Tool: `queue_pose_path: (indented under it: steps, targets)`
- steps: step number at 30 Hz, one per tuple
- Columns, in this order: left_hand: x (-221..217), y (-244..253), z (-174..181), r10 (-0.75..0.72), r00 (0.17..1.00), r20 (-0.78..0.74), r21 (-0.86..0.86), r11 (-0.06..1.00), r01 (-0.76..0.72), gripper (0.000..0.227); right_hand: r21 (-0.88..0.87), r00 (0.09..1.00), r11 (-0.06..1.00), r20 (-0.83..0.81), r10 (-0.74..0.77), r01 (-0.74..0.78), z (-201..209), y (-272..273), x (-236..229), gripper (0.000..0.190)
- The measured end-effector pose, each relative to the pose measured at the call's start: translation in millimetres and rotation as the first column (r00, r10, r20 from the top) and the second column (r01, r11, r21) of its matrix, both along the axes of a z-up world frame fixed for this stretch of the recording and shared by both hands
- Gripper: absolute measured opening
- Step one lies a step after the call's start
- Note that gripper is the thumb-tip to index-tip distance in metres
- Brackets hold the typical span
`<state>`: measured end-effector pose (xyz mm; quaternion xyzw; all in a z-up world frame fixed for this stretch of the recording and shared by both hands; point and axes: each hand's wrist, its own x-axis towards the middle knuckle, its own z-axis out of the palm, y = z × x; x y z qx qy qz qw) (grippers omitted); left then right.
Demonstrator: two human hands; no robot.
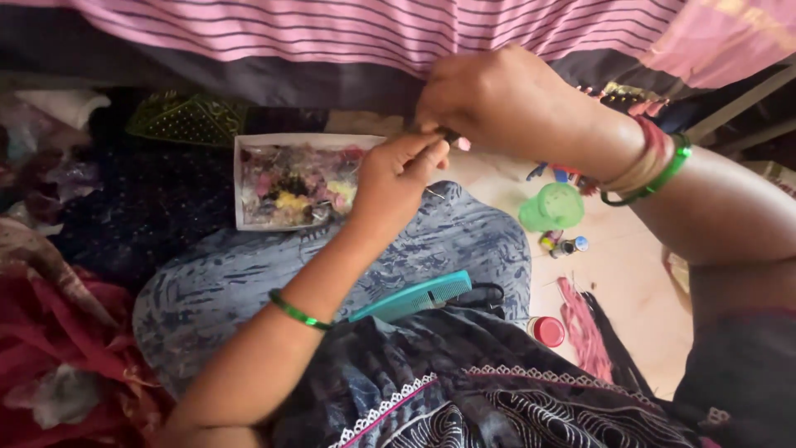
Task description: Attaching bundles of synthetic hair to the tassels of a striped pink and black fabric.
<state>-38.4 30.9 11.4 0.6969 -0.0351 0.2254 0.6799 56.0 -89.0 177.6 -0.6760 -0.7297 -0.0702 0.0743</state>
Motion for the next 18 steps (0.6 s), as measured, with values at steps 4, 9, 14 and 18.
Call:
queue_pose_path:
  steps: [4, 9, 14, 18]
  targets:
    - [-10.7, -3.4, 16.4, 0.219, 0.976, 0.004, -0.027, 0.975, -0.218, 0.014, -0.074, 0.944, 0.965, 0.237, -0.229, 0.252, -13.2, 14.1, -0.7, 0.005]
    - [-22.1, -1.2, 40.4, 0.34, 0.767, 0.545, 0.486, 0.617, -0.619, 0.008, -0.096, 0.89, 0.935, 0.353, -0.289, 0.342, -7.5, -1.9, -9.1, 0.008]
    - [10.5, -3.5, -11.9, -0.192, 0.979, -0.071, -0.337, 0.928, 0.157, 0.009, 0.116, 0.813, 0.829, -0.311, -0.493, 0.547, -19.7, -37.8, -38.1, 0.021]
    - [5.1, -3.1, -16.7, -0.378, 0.926, 0.008, -0.643, 0.707, 0.295, 0.011, -0.041, 0.601, 0.78, -0.613, -0.513, 0.624, -41.7, -53.4, -40.2, 0.02]
